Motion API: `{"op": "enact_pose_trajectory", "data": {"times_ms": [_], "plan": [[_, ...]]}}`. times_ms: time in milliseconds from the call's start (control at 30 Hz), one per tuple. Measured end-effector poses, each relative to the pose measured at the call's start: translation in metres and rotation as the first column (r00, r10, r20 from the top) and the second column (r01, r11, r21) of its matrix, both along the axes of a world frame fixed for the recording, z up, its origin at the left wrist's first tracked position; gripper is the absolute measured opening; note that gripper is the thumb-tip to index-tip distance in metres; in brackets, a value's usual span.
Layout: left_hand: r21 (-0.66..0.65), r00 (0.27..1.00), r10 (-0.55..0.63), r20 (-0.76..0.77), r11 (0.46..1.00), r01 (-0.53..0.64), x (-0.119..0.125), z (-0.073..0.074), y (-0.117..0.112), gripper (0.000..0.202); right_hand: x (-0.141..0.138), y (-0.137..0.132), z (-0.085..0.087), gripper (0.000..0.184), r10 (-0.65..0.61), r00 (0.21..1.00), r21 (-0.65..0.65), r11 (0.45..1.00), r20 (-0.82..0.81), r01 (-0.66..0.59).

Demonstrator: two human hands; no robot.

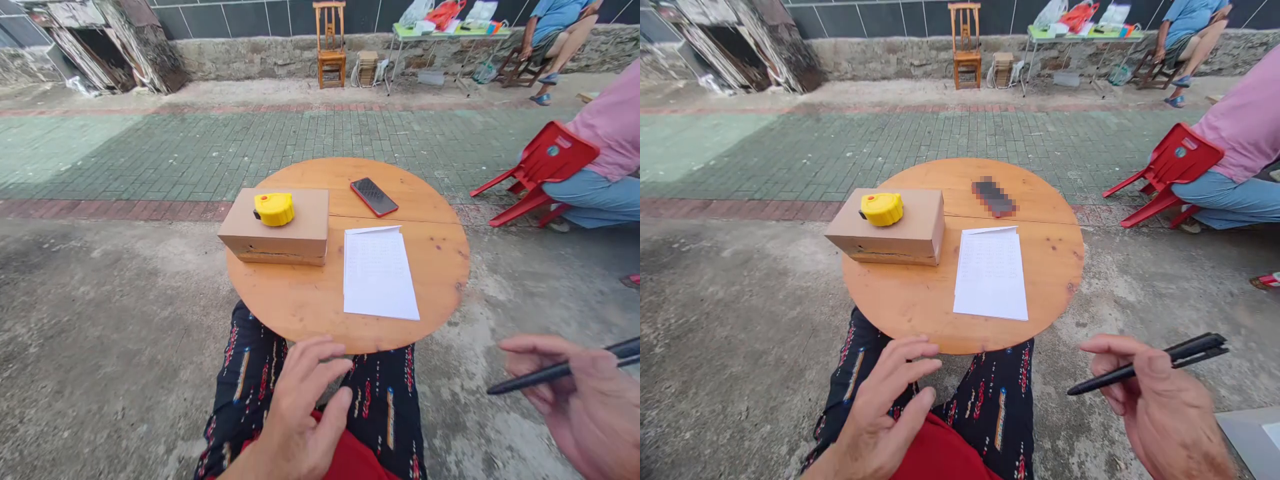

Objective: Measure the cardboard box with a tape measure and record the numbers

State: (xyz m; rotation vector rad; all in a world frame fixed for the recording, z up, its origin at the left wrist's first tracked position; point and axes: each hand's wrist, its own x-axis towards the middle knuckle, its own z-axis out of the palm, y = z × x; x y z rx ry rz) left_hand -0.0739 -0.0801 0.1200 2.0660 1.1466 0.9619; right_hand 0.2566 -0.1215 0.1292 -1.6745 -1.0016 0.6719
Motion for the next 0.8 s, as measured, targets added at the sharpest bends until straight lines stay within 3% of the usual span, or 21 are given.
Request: {"op": "enact_pose_trajectory", "data": {"times_ms": [67, 133, 200, 300, 433, 567, 800], "plan": [[0.031, 0.993, -0.110, -0.051, 0.993, 0.112, 0.024, -0.019, 0.005, 0.031, -0.012, 0.009, -0.014, 0.039, 0.028, 0.986, -0.038, 0.999, -0.163, -0.035], [0.026, 0.978, -0.163, -0.127, 0.986, 0.167, 0.045, -0.031, 0.009, 0.032, -0.024, 0.018, -0.024, 0.031, 0.110, 0.975, -0.058, 0.991, -0.195, -0.123], [0.018, 0.957, -0.181, -0.227, 0.982, 0.189, 0.060, -0.037, 0.016, 0.037, -0.034, 0.029, -0.030, 0.030, 0.177, 0.967, -0.069, 0.979, -0.182, -0.192], [0.027, 0.916, -0.185, -0.357, 0.978, 0.208, 0.075, -0.043, 0.029, 0.045, -0.049, 0.044, -0.041, 0.024, 0.148, 0.962, -0.012, 0.988, -0.230, -0.155], [0.035, 0.893, -0.148, -0.425, 0.983, 0.179, 0.082, -0.057, 0.042, 0.043, -0.062, 0.055, -0.068, 0.023, 0.094, 0.930, 0.093, 0.994, -0.356, -0.065], [0.059, 0.885, -0.128, -0.447, 0.983, 0.172, 0.078, -0.073, 0.045, 0.042, -0.068, 0.052, -0.088, 0.025, 0.052, 0.905, 0.066, 0.997, -0.422, -0.027], [0.152, 0.884, -0.072, -0.462, 0.975, 0.160, 0.079, -0.080, 0.044, 0.040, -0.076, 0.051, -0.093, 0.028, 0.008, 0.897, 0.059, 0.998, -0.443, 0.020]]}}
